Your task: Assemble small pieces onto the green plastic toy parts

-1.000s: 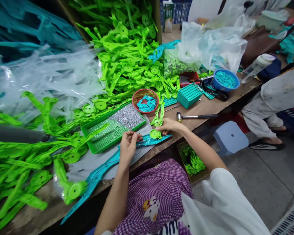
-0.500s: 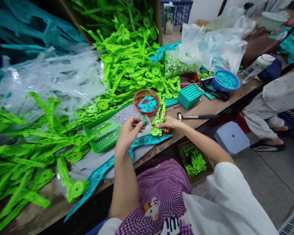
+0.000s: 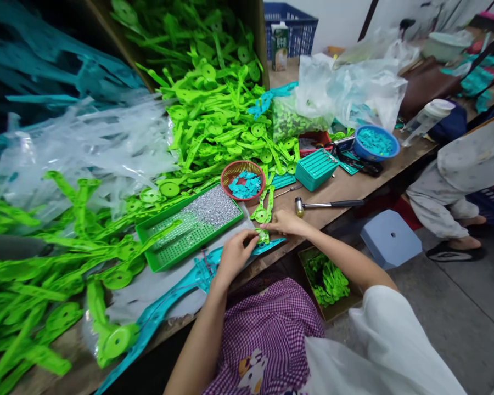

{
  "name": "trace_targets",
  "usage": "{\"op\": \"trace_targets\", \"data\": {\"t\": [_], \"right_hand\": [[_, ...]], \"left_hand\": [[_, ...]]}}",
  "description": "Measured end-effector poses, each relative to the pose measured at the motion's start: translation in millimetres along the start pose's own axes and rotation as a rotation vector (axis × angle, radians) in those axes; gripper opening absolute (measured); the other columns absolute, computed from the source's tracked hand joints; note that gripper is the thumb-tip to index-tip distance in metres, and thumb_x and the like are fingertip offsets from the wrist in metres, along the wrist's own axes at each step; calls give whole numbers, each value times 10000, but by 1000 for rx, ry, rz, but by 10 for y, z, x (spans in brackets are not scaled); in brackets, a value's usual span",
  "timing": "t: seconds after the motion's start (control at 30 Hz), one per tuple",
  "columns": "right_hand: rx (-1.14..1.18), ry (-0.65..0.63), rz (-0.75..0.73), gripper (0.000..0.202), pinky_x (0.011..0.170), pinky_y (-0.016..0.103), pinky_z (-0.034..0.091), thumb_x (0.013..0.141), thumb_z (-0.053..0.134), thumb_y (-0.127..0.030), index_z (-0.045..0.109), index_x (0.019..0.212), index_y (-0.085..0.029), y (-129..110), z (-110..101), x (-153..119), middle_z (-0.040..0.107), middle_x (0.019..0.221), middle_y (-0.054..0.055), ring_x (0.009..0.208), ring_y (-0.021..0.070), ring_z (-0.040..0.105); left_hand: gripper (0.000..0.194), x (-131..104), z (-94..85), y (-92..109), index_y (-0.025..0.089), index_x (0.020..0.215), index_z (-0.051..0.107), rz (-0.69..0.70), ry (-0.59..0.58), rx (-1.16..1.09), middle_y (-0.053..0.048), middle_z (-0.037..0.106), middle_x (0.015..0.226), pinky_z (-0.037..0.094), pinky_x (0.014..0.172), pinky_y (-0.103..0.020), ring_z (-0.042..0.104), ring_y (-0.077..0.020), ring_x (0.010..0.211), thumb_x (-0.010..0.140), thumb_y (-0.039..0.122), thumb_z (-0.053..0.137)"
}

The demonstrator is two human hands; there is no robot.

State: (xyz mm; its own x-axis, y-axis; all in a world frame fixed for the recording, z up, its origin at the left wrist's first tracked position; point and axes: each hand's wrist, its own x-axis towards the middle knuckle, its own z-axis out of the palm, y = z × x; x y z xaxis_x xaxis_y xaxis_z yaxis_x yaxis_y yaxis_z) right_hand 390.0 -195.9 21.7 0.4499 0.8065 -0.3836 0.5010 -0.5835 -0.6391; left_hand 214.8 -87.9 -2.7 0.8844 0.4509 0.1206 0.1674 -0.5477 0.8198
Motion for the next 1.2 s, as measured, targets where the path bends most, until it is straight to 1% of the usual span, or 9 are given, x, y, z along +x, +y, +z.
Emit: {"op": "trace_targets", "data": {"t": [0.13, 0.2, 0.4, 0.6, 0.83, 0.93, 1.07, 1.13, 1.2], "right_hand": [[-64, 436, -133, 318, 691, 261, 432, 953, 481, -412, 669, 881, -166, -46, -26, -86, 702, 783, 45, 727, 161, 619], [-168, 517, -231, 298, 824, 302, 419, 979, 435, -338, 680, 960, -169, -137, -46, -40, 694, 978, 85, 914, 185, 600], [-500, 227, -212, 432, 989, 494, 305, 1014, 357, -360, 744, 905, -202, -347, 12, 69, 652, 1141, 104, 1152, 259, 497], [-559, 263, -172, 413, 1072, 636, 198, 1017, 317, -401, 556, 1338, -297, -314, 237, 71, 543, 1373, 104, 1317, 302, 379], [-495, 251, -232, 426, 1100, 624, 182, 1018, 310, -393, 540, 1361, -289, -298, 198, 191, 564, 1345, 114, 1337, 283, 382], [-234, 327, -270, 432, 1099, 532, 257, 997, 360, -441, 626, 1272, -242, -212, 131, 101, 600, 1304, 128, 1302, 281, 448], [685, 355, -106, 634, 778, 353, 497, 934, 290, -663, 600, 1259, -215, -134, 151, -135, 720, 925, 93, 821, 211, 669], [1119, 352, -40, 683, 586, 276, 473, 894, 266, -731, 574, 1229, -222, -169, 188, -242, 690, 761, 39, 578, 152, 609], [1364, 468, -48, 586, 459, 209, 370, 852, 421, -718, 590, 1123, -226, -272, 209, -294, 612, 660, -22, 443, 87, 479]], "left_hand": [[146, -31, 26, -56, 231, 915, 683, 58, -8, 66, -52, 734, 922, 520, 802, -324, 677, -208, 870, 872, 265, 547], [151, -45, 28, -64, 237, 925, 682, 80, -13, 85, -52, 736, 930, 521, 810, -328, 680, -212, 883, 884, 264, 539], [158, -77, 37, -57, 239, 941, 683, 94, -4, 136, -50, 731, 914, 518, 793, -315, 682, -208, 871, 902, 249, 530], [144, -65, 40, -43, 251, 926, 690, 104, 0, 148, -36, 721, 873, 512, 756, -301, 680, -208, 838, 891, 240, 551], [149, -53, 44, -42, 245, 941, 691, 90, -2, 166, -41, 731, 926, 514, 786, -311, 681, -208, 863, 897, 235, 549], [142, -50, 39, -41, 239, 952, 688, 77, -15, 159, -34, 734, 954, 509, 807, -305, 678, -203, 905, 895, 225, 558], [128, -49, 28, -45, 234, 942, 685, 63, -27, 172, -27, 727, 926, 498, 790, -292, 676, -195, 891, 899, 226, 565], [123, -48, 25, -54, 231, 937, 684, 63, -27, 175, -26, 721, 912, 495, 778, -291, 675, -191, 866, 898, 223, 568], [125, -48, 24, -65, 229, 939, 682, 70, -32, 169, -25, 718, 907, 493, 773, -290, 673, -188, 853, 896, 220, 566]]}}
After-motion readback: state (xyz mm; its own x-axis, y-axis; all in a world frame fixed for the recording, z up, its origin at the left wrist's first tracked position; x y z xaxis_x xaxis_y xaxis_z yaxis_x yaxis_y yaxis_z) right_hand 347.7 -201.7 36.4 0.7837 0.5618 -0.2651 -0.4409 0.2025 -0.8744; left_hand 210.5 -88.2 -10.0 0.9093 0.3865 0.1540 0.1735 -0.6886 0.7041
